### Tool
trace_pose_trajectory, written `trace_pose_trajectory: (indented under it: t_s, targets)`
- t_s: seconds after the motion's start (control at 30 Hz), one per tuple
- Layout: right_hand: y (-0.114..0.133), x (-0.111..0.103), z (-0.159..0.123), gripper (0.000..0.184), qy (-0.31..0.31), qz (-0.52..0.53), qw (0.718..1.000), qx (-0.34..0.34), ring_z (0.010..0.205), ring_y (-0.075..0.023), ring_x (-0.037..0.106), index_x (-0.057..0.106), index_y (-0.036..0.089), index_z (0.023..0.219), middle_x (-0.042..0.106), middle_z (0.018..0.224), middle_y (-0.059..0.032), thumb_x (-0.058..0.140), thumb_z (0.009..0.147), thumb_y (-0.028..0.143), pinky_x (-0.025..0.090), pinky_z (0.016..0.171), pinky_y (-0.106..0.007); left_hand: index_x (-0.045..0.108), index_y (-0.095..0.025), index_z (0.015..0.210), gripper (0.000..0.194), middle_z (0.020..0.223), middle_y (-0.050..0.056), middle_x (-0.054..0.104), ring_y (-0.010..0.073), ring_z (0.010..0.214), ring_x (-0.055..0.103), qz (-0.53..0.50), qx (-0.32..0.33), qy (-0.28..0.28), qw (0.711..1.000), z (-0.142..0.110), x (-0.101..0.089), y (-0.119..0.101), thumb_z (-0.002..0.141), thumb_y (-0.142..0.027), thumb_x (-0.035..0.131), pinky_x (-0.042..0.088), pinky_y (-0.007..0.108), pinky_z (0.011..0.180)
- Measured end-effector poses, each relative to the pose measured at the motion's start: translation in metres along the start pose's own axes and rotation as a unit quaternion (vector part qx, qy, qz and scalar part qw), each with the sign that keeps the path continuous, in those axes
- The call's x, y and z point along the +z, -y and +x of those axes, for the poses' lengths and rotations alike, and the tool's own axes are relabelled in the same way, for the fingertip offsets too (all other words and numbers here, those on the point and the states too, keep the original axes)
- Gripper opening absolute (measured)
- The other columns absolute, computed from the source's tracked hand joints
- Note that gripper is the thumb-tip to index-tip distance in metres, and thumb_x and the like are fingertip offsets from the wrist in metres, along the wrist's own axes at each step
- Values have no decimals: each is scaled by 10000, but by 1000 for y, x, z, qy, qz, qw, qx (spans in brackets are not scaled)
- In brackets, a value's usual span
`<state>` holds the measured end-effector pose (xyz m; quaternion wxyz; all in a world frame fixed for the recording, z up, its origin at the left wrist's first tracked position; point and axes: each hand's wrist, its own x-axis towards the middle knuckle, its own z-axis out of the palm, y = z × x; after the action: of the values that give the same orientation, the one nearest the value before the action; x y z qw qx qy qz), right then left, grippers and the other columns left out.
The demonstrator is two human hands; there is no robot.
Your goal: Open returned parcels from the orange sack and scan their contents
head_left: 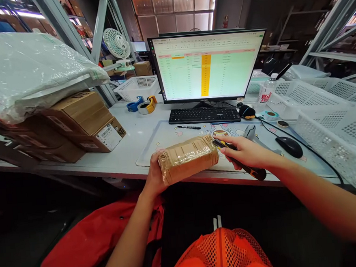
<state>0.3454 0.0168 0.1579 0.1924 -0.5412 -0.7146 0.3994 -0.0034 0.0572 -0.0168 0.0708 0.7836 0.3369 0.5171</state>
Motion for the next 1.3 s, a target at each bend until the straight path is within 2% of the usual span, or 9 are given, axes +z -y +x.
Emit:
trace_pose_trajectory:
  t_s: [0.1,0.27,0.5,0.63,0.73,0.9,1.03,1.17,1.3]
  targets:
    - [-6,0,-5,645,9,-35,999,-4,492,-134,623,396,249,1681,625,625,47,521,1050,301,499,449,-205,295,-320,1587,1009,1435,139,526,364,1361,558,-7,36,-20,999,1,3,-6,791,-499,888,446,601,1202]
    - [-25,18,-26,651,15,-12,1000,-3,539,-158,659,427,274,1668,743,807,-4,540,1033,363,534,486,-254,360,-399,1529,894,1358,99,575,331,1265,604,15,49,-35,998,1,2,-13,803,-476,876,493,617,1141]
    - [-43,46,-45,667,11,50,999,13,531,-137,638,370,242,1688,622,720,44,512,1054,394,528,507,-246,389,-246,1478,969,1356,136,555,396,1297,588,10,-24,-15,1000,2,1,-6,739,-652,866,482,575,1161]
    - [-41,44,-38,662,-10,59,998,7,541,-142,627,399,231,1668,619,704,46,532,1042,403,525,525,-255,262,-234,1546,1156,1503,210,460,418,1447,504,1,-53,12,999,4,7,8,677,-618,920,422,600,1228]
    - [-42,36,-23,629,-45,48,998,-6,556,-159,631,451,213,1625,604,674,43,534,1036,418,513,520,-257,156,-192,1604,1204,1530,248,455,395,1427,533,16,-77,46,996,14,5,10,727,-519,913,472,582,1175]
    - [-41,6,1,558,-156,-25,988,5,638,-184,700,482,186,1550,666,792,-10,528,1017,348,552,591,-280,320,-247,1628,1007,1452,174,528,379,1340,549,189,-24,36,981,53,-21,-41,752,-216,815,445,554,1144]
    - [-16,-7,-7,559,-151,-71,985,-40,677,-195,727,429,219,1598,704,851,-38,484,1052,329,559,635,-295,422,-238,1622,971,1434,187,544,409,1301,517,338,-14,43,940,74,-30,-85,706,-63,691,373,583,1119]
    - [9,9,-10,523,-112,-146,978,-96,597,-162,676,479,218,1587,707,892,-40,470,1071,302,547,657,-306,485,-244,1594,902,1411,179,585,403,1276,506,348,3,94,933,70,-14,-92,727,-49,641,351,574,1095]
    - [17,30,7,491,-104,-205,963,-137,799,-195,723,535,164,1553,751,1099,-117,474,1073,242,542,804,-319,512,-262,1582,870,1374,171,592,400,1264,496,347,-2,91,933,62,-2,-91,745,-55,630,343,571,1083]
